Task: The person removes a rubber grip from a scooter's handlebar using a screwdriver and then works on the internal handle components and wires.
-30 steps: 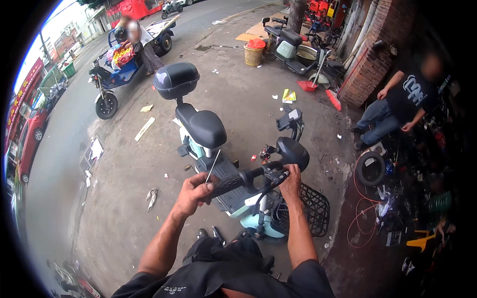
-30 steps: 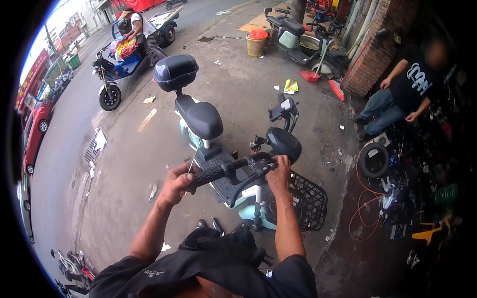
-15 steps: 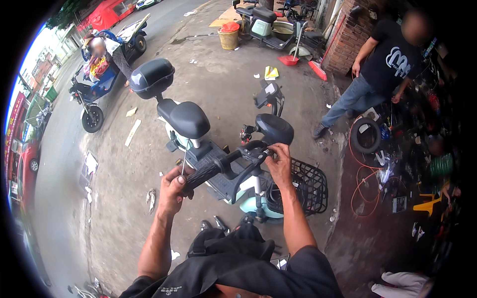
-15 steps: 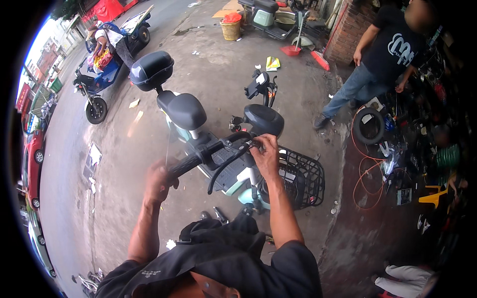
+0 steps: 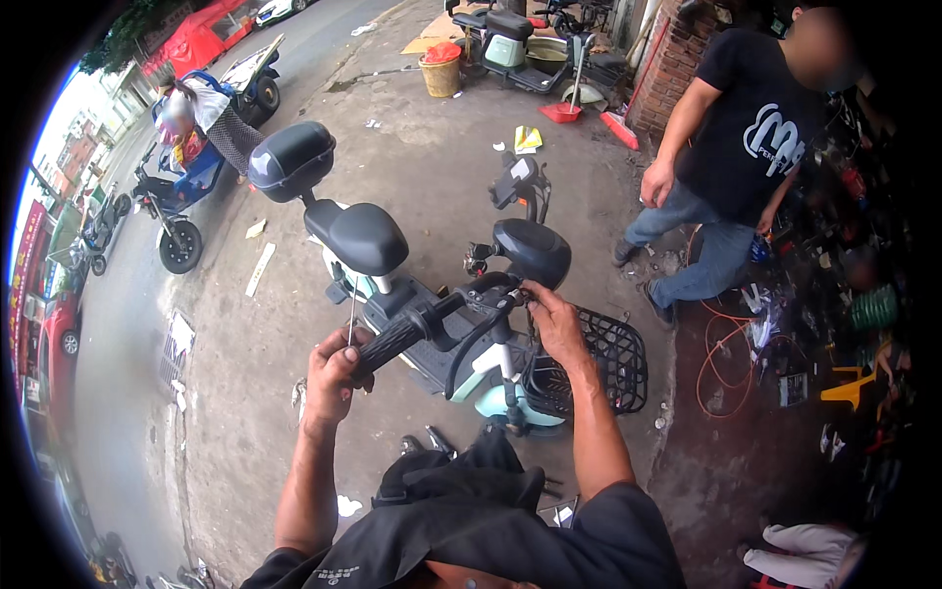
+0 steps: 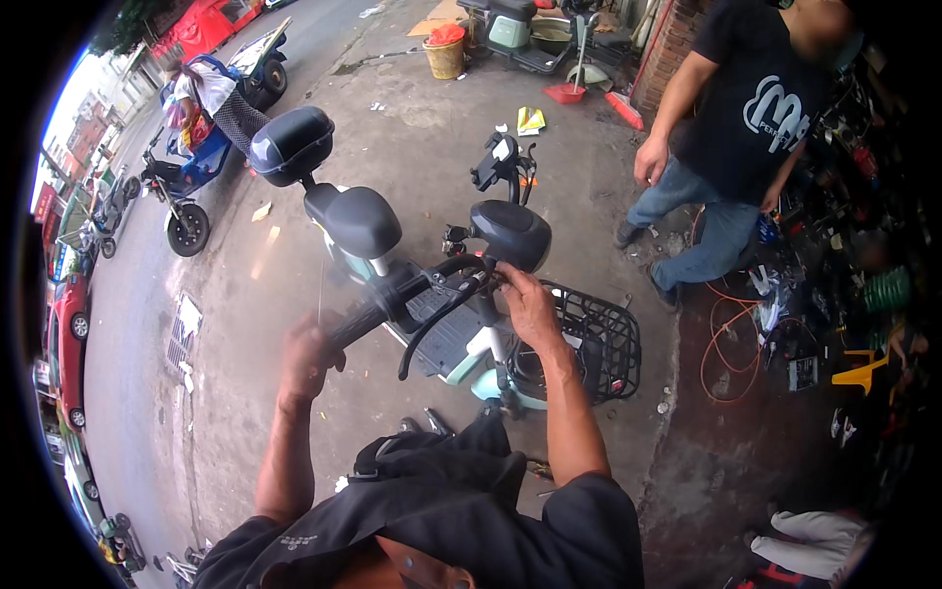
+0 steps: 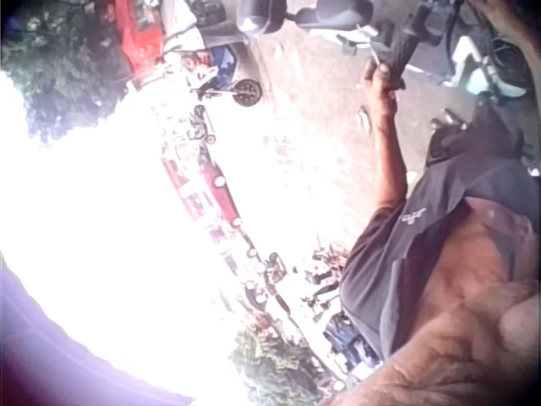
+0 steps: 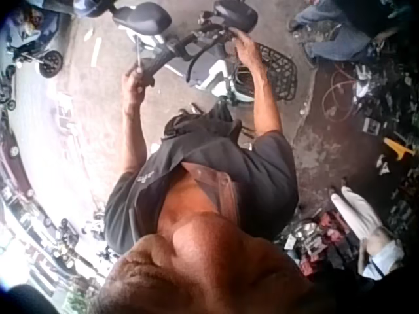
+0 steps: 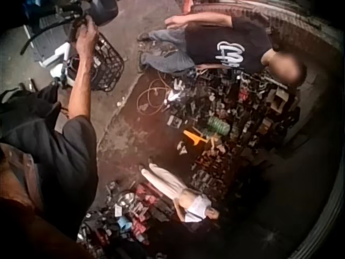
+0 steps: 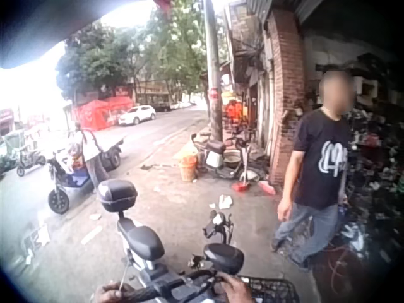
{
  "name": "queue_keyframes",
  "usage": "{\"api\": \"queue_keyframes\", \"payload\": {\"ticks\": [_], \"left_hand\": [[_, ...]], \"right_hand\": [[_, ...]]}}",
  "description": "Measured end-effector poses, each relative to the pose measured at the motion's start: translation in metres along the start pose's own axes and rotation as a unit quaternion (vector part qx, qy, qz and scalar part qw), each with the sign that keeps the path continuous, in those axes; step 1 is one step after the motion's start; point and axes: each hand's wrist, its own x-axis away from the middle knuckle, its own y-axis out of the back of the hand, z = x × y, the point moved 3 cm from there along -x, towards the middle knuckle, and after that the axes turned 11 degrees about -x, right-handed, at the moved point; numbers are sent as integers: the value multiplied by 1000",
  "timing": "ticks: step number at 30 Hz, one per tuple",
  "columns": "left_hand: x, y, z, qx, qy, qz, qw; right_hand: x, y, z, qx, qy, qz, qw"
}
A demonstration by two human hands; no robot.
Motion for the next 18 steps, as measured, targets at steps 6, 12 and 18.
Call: {"api": "queue_keyframes", "payload": {"ticks": [6, 12, 18], "left_hand": [[-1, 5, 0, -52, -19, 35, 998], [1, 0, -5, -25, -6, 6, 1000], [1, 4, 0, -49, -35, 27, 998]], "right_hand": [[-11, 26, -1, -103, -60, 34, 992], [-31, 41, 18, 67, 47, -175, 981], [1, 67, 6, -137, -111, -218, 960]]}}
